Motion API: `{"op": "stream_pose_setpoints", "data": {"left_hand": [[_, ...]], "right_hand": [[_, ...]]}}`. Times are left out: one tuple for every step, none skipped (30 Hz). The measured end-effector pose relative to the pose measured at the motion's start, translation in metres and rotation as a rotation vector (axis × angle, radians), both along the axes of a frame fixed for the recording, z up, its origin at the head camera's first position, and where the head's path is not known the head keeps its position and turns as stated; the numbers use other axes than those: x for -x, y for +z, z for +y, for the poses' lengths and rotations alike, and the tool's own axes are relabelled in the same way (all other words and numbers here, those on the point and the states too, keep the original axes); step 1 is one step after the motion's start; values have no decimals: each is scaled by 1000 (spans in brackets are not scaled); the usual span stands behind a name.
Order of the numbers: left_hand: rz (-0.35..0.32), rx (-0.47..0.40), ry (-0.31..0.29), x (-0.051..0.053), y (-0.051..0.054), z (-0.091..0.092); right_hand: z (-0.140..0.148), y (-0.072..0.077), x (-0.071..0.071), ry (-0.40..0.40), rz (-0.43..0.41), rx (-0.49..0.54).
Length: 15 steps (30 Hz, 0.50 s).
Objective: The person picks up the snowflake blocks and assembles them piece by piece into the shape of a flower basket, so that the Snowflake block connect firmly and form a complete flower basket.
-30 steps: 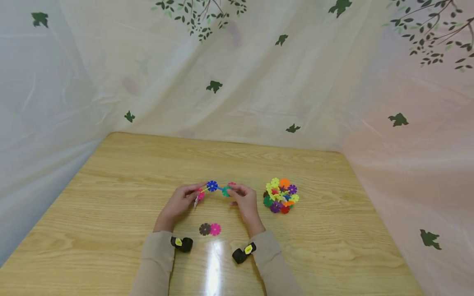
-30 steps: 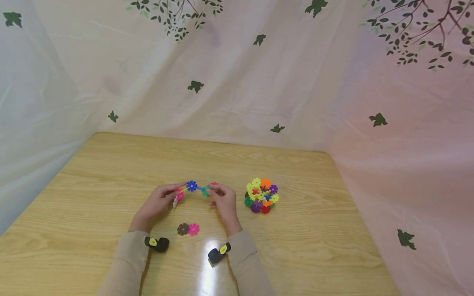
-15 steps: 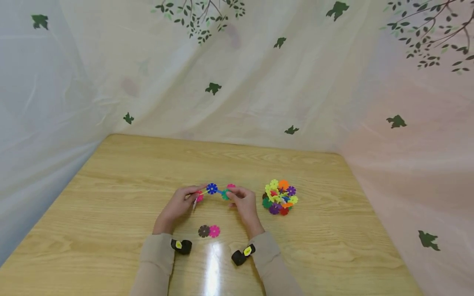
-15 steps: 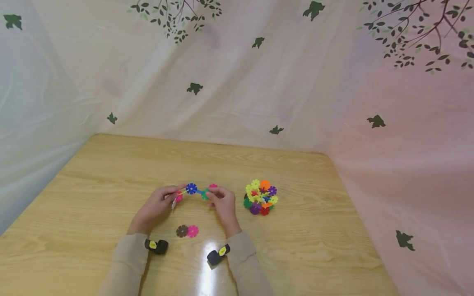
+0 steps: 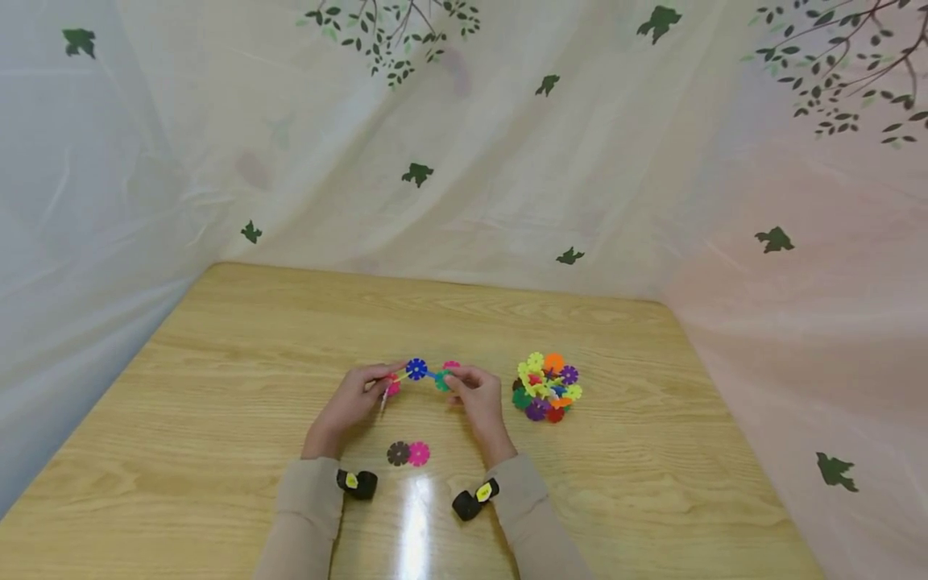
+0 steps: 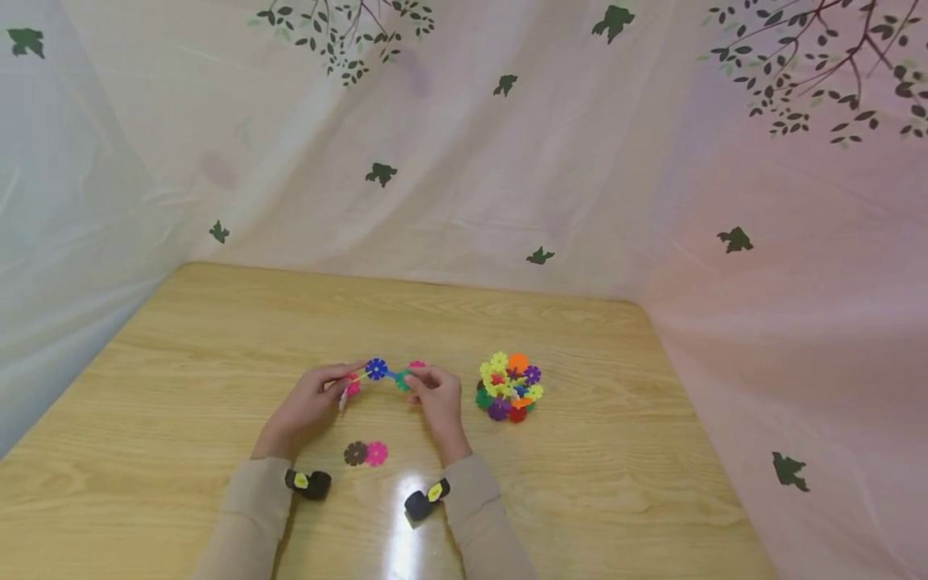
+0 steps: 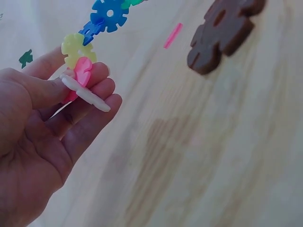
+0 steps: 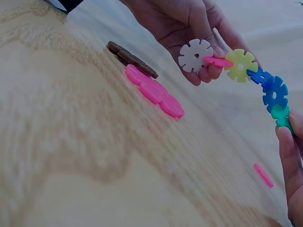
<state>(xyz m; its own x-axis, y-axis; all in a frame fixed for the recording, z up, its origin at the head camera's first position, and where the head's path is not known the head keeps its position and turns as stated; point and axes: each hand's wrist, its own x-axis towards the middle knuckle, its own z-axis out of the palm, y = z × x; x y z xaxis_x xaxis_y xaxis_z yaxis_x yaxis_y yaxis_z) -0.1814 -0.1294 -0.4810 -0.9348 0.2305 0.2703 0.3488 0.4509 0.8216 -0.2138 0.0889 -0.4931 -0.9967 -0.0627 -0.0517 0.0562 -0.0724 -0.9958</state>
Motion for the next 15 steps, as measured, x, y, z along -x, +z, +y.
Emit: {"op": "stream_pose_setpoints", "data": {"left_hand": [[1, 2, 1, 0, 0, 0], [-4, -3, 3, 1, -1, 0], [-4, -1, 3, 1, -1, 0], [-4, 1, 2, 1, -1, 0], [-7, 1, 4, 1, -1, 0], [-12, -1, 7, 2, -1, 0], [-12, 3, 9, 2, -1, 0], [-10, 6, 10, 2, -1, 0], [-6, 13, 10, 2, -1, 0], [-5, 18, 15, 2, -1, 0], [-2, 22, 18, 2, -1, 0], [4, 30, 21, 1, -2, 0], [13, 37, 20, 1, -2, 0], [17, 43, 20, 1, -2, 0], [19, 49, 18, 0, -2, 0]], "right_hand": [[0, -2, 1, -4, 4, 1], [0, -3, 1, -7, 9, 0], [0, -4, 1, -11, 14, -1], [0, -5, 1, -15, 22, -7], [-1, -5, 2, -17, 32, -14], [-1, -6, 2, -19, 42, -18], [-1, -6, 2, -18, 51, -21], [-1, -6, 1, -15, 60, -21], [-1, -6, 1, -9, 68, -23], [-1, -6, 1, -1, 74, -29], [-1, -6, 1, 7, 74, -33], [-1, -6, 1, 14, 73, -40], [-1, -6, 0, 21, 73, -44], [-1, -5, 0, 26, 70, -46], [-1, -4, -1, 28, 65, -46]]}}
